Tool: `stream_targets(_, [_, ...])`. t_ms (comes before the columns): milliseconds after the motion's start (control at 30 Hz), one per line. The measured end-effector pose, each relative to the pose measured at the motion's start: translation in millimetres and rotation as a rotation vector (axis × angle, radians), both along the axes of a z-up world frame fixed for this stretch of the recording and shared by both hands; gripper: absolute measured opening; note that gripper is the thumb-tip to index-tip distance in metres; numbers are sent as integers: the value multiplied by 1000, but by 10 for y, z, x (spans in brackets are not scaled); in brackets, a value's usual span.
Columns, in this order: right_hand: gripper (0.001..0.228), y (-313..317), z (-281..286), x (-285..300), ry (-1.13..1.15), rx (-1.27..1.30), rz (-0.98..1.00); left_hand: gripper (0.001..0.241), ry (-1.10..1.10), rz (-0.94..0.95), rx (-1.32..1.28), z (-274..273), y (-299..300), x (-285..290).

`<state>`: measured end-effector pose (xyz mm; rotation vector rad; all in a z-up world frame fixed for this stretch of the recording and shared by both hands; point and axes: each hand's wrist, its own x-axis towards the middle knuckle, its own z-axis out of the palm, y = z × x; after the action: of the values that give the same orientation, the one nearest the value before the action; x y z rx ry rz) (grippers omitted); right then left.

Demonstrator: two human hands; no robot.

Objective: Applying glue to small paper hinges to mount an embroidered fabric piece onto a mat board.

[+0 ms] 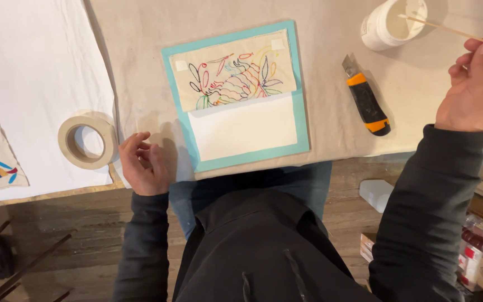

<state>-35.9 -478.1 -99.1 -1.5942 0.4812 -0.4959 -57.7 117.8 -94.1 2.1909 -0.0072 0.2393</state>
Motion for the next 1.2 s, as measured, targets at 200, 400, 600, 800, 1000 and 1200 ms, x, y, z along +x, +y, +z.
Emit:
stream_targets(200, [17, 8, -36, -8, -28, -15, -20, 28, -33, 8, 37, -42, 3, 18])
stream_targets(400, [17, 33, -62, -20, -48, 52, -74, 27, -26, 9, 64, -53, 14, 0])
stream_targets(600, [15, 222, 90, 102, -86, -72, -82, 26, -33, -1, 83, -40, 6, 22])
stream_targets(800, [12, 288, 132, 171, -119, -152, -51, 25, -28, -6, 102, -52, 5, 19])
stream_targets(1000, [11, 388, 307, 144, -130, -88, -114, 26, -13, 13, 97, -43, 3, 7])
stream_targets(1200, [10, 1095, 401, 300, -266, 40, -8, 30, -43, -15, 114, -57, 6, 39])
